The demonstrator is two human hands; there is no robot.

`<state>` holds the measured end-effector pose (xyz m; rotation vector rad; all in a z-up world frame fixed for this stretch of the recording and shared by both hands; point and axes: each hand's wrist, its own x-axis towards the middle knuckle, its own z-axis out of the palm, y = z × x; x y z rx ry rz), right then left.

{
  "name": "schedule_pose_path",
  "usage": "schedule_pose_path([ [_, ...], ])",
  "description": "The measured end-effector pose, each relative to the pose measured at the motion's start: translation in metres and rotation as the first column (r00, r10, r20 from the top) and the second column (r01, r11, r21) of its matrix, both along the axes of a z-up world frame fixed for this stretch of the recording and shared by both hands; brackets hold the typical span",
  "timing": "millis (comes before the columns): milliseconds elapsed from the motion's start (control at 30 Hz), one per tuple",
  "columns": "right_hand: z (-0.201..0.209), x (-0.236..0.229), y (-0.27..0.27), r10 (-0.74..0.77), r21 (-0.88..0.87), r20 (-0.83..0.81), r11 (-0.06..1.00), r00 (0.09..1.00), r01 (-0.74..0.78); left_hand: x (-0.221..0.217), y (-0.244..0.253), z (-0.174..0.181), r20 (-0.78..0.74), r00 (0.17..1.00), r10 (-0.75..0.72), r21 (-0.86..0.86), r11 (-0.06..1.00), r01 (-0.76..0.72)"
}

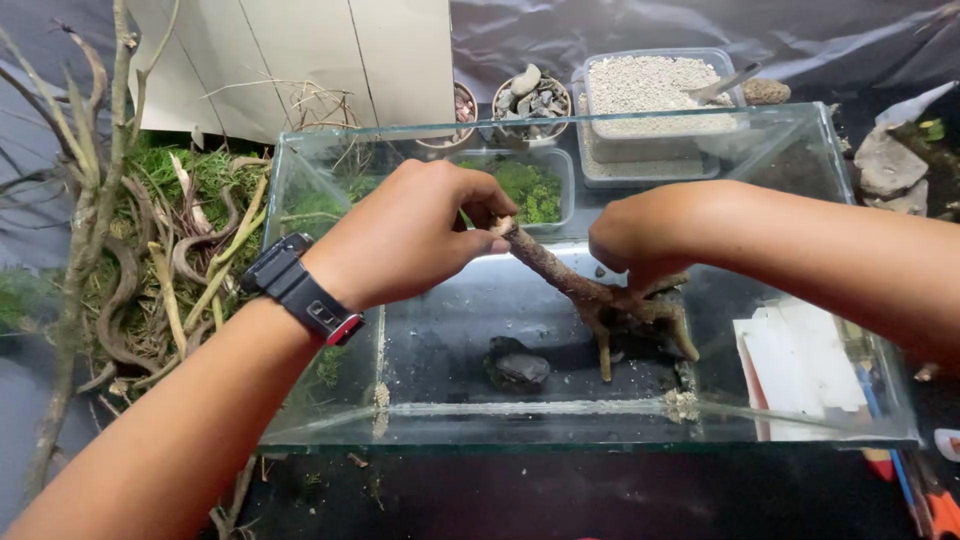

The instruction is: Assembling a terrarium by arranging driftwood, rocks, and moss inside a glass tank

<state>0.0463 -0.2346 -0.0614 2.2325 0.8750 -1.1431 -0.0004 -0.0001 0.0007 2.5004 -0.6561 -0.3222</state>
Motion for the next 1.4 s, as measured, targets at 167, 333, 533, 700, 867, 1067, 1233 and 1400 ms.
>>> schedule_pose_path([
  [167, 0.049, -0.006, -0.005, -0.097, 0.131, 0.148, 0.988, 0.984, 0.078, -0.001, 0.001, -0.003, 0.01, 1.0, 0.017, -0.02, 1.0, -0.017],
  [333, 0.098, -0.034, -0.028, -0.259, 0.439, 0.174, 0.884, 0.95, 0.161, -0.001, 0.002, -0.004, 0.018, 1.0, 0.01, -0.051, 0.999, -0.009],
  [533, 0.097, -0.1, -0.102, -0.402, 0.923, 0.267, 0.368, 0.876, -0.112, -0.001, -0.001, 0.005, -0.066, 0.996, 0.054, -0.007, 0.999, -0.054],
  [700, 0.066, -0.129, -0.128, -0.472, 0.974, 0.163, 0.215, 0.866, -0.066, 0.002, -0.002, 0.005, -0.11, 0.991, 0.079, 0.005, 0.997, -0.079],
  [867, 0.06, -0.129, -0.128, -0.444, 0.981, 0.185, 0.14, 0.877, -0.136, -0.001, -0.004, 0.01, -0.154, 0.981, 0.117, 0.006, 0.993, -0.117],
  [1067, 0.06, -0.129, -0.125, -0.462, 0.983, 0.178, 0.132, 0.869, -0.131, -0.002, -0.005, 0.011, -0.172, 0.978, 0.121, 0.009, 0.993, -0.121],
  [1233, 0.059, -0.126, -0.129, -0.398, 0.975, 0.214, 0.136, 0.892, -0.174, -0.001, -0.004, 0.009, -0.158, 0.983, 0.099, -0.018, 0.995, -0.103],
  [1400, 0.056, -0.127, -0.13, -0.406, 0.978, 0.202, 0.137, 0.891, -0.159, -0.001, -0.003, 0.006, -0.15, 0.983, 0.102, -0.018, 0.994, -0.106],
])
